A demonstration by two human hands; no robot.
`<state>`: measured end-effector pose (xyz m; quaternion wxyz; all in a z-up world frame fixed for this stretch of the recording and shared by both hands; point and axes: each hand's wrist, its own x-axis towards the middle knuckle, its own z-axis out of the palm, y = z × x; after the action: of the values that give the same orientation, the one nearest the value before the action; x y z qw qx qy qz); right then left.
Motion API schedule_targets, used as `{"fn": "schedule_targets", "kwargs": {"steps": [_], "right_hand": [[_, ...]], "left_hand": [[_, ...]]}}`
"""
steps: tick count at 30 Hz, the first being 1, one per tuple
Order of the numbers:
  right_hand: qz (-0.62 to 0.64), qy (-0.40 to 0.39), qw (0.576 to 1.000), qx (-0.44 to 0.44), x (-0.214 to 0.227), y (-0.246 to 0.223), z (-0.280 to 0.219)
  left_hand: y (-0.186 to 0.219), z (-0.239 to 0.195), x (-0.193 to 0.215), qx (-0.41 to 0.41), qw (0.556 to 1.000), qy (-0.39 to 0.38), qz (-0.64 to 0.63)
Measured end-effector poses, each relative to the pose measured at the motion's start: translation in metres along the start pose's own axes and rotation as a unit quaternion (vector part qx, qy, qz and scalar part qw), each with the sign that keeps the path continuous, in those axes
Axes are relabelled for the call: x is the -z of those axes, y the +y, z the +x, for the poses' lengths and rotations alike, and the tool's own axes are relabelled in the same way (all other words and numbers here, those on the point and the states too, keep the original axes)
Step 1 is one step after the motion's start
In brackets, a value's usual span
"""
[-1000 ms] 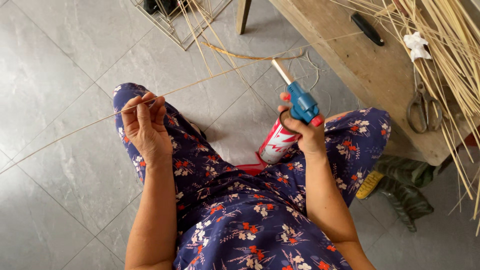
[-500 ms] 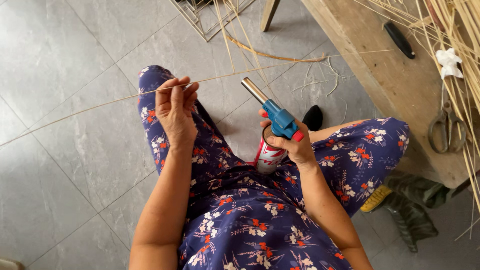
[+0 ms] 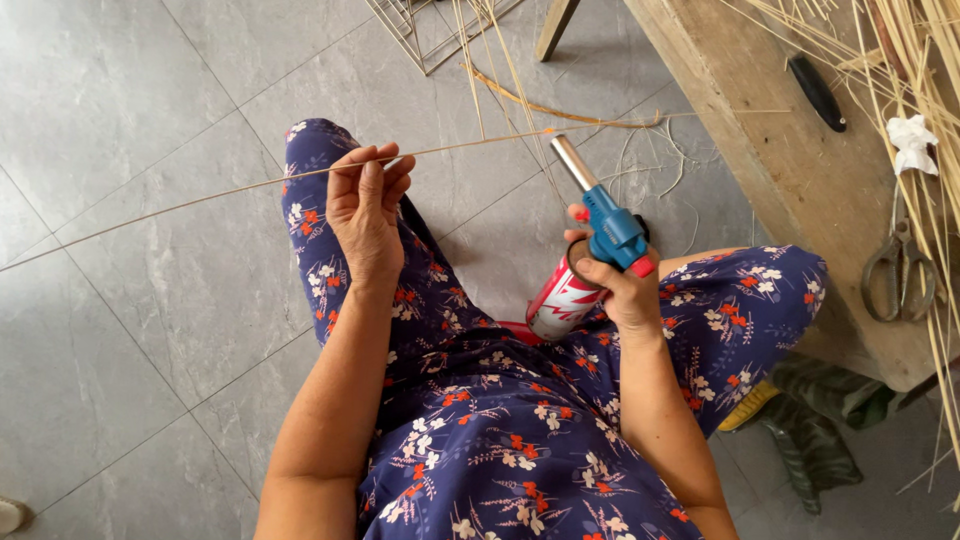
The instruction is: The person sits cross-legged on a small stool and uses a handheld blowtorch to heat thin bamboo sticks. They hold the sticks in one hand and the torch in the other, rotating the sticks to apply heat evenly along their length. The person repeatedly picks up sticks from a pile on a nearby table, heats them, and places them back down.
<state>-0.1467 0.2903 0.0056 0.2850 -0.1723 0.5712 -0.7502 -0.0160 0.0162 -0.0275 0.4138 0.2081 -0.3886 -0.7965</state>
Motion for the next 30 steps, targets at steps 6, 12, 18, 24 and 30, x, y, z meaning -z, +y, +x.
{"fn": "schedule_targets", "kwargs": {"steps": [6, 12, 18, 24, 30], "right_hand": [[0.03, 0.038, 0.999, 0.005, 0.011, -0.004, 0.0], [-0.002, -0.022, 1.0, -0.007, -0.003, 0.0, -0.004], [0.026, 0.013, 1.0, 0.006, 0.006, 0.001, 0.0], [0.067, 0.073, 0.993, 0.066, 0.041, -0.01, 0.001], [0.092, 0.105, 0.985, 0.101, 0.069, -0.026, -0.004]], "left_hand": [[0.001, 0.0, 0.003, 0.0, 1.0, 0.0, -0.011], [0.001, -0.001, 0.001, -0.001, 1.0, -0.004, -0.004], [0.003, 0.0, 0.003, -0.02, 1.0, 0.001, 0.009], [0.024, 0.02, 0.018, -0.072, 0.995, 0.031, -0.058], [0.072, 0.066, 0.043, -0.121, 0.99, 0.074, 0.016]]}}
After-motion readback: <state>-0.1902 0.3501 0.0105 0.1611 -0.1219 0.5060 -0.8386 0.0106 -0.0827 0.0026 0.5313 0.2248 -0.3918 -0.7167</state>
